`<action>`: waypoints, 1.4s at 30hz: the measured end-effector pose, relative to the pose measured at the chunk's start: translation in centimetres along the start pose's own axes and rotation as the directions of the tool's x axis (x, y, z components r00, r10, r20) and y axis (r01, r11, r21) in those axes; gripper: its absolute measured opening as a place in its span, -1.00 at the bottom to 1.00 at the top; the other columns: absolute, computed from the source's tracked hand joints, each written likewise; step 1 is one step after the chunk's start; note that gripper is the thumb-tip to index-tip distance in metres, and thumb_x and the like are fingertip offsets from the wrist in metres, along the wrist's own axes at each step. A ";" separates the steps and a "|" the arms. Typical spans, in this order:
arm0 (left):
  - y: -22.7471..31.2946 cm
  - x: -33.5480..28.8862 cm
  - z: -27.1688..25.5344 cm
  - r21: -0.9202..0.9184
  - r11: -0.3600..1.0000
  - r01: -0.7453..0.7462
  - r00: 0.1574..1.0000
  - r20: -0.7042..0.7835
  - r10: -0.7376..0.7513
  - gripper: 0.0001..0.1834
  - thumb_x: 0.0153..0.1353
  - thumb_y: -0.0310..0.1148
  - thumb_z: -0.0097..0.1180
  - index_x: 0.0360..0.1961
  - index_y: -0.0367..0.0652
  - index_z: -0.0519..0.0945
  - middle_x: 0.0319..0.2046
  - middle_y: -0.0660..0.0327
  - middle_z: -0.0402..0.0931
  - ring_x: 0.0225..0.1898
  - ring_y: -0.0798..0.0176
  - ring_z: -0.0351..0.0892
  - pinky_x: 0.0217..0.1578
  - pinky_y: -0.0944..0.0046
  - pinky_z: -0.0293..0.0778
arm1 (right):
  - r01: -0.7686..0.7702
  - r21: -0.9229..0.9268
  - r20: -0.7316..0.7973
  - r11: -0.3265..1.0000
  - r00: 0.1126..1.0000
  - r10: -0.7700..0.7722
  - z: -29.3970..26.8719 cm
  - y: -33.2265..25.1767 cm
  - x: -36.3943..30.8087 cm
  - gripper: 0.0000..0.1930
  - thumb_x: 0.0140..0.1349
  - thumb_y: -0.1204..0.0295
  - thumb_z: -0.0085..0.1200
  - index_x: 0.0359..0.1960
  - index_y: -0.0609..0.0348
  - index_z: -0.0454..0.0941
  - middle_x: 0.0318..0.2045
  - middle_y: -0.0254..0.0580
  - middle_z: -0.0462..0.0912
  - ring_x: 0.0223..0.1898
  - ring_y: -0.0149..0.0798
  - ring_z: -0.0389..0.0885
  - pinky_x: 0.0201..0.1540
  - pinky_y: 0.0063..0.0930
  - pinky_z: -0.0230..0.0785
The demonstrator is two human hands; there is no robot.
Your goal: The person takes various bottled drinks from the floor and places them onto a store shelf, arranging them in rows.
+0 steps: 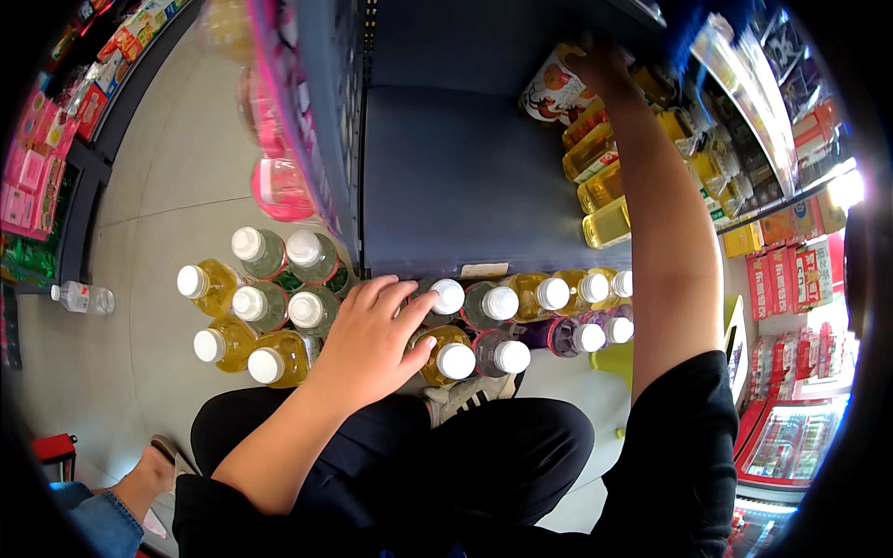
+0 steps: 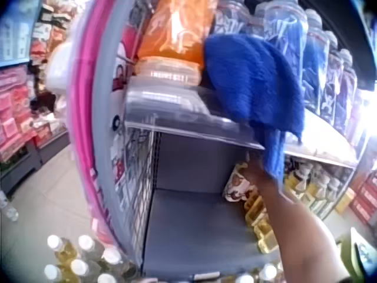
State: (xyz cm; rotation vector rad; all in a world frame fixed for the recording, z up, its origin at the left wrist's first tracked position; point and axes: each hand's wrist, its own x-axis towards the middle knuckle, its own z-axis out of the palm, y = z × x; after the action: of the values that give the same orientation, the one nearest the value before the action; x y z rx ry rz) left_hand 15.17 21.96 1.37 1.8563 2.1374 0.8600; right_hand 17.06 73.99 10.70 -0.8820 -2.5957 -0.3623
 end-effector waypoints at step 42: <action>9.2 16.1 -0.6 -0.506 0.782 -0.364 0.924 -0.301 0.235 -0.16 -0.04 -0.38 0.55 0.27 -0.16 0.36 0.14 0.16 0.48 0.22 0.24 0.46 0.20 0.20 0.40 | 0.413 0.485 -0.295 0.771 0.907 -0.300 -20.5 -11.3 -24.4 -0.71 0.04 0.40 0.18 -0.25 0.36 0.59 -0.29 0.23 0.58 -0.18 0.23 0.61 -0.05 -0.06 0.48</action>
State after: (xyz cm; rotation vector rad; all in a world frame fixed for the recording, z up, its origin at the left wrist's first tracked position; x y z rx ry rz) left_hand 19.38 37.60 10.43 1.8553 1.4485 1.6270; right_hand 33.32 45.13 17.39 -0.1369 -2.4564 0.1831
